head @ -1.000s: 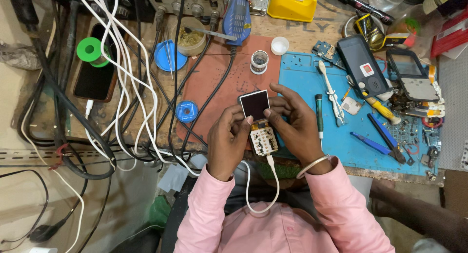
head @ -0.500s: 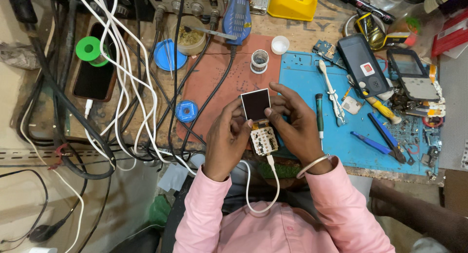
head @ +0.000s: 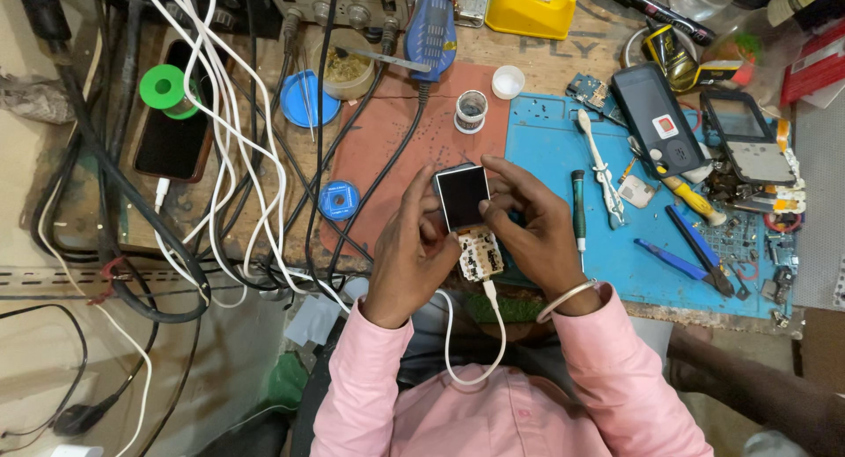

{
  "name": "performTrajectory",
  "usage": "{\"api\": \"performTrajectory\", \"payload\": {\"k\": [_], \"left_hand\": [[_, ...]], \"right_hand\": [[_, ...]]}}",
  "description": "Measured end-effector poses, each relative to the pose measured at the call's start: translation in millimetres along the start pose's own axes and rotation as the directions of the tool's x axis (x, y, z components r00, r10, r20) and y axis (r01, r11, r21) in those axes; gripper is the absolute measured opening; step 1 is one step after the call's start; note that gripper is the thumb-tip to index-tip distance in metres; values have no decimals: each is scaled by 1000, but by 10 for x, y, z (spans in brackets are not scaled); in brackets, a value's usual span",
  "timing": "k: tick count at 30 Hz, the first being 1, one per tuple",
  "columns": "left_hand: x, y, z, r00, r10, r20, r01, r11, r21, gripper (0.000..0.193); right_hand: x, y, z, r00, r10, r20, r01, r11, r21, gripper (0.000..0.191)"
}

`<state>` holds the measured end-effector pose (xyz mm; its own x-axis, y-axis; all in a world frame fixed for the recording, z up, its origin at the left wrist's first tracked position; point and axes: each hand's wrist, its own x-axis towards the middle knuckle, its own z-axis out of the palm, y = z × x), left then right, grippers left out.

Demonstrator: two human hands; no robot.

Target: The person works on a disassembled feature phone at a repair bench, aligning and attaching a replacement screen to the phone body, connecting a white charging cable, and pressing the keypad buttons while the display lights up to test the screen. They repeatedly reposition the screen and phone during testing.

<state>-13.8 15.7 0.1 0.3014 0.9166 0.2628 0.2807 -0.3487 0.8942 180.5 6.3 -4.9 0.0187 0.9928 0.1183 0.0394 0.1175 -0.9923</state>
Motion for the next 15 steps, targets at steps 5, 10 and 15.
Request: {"api": "performTrajectory", "payload": {"k": [5,10,15], "left_hand": [[2,27,-1,999,-36,12,36,999,0,90],[18,52,23,997,-73,3,73,997,-14,87],[30,61,36,997,-79,0,79,997,-25,83]], "right_hand": [[-4,-2,18,1000,-8,-28,8,1000,14,53],[-1,-20,31,999,-38,-28,39,999,16,51],[4,-26,28,999,-23,-23,23,1000,7,51]]}}
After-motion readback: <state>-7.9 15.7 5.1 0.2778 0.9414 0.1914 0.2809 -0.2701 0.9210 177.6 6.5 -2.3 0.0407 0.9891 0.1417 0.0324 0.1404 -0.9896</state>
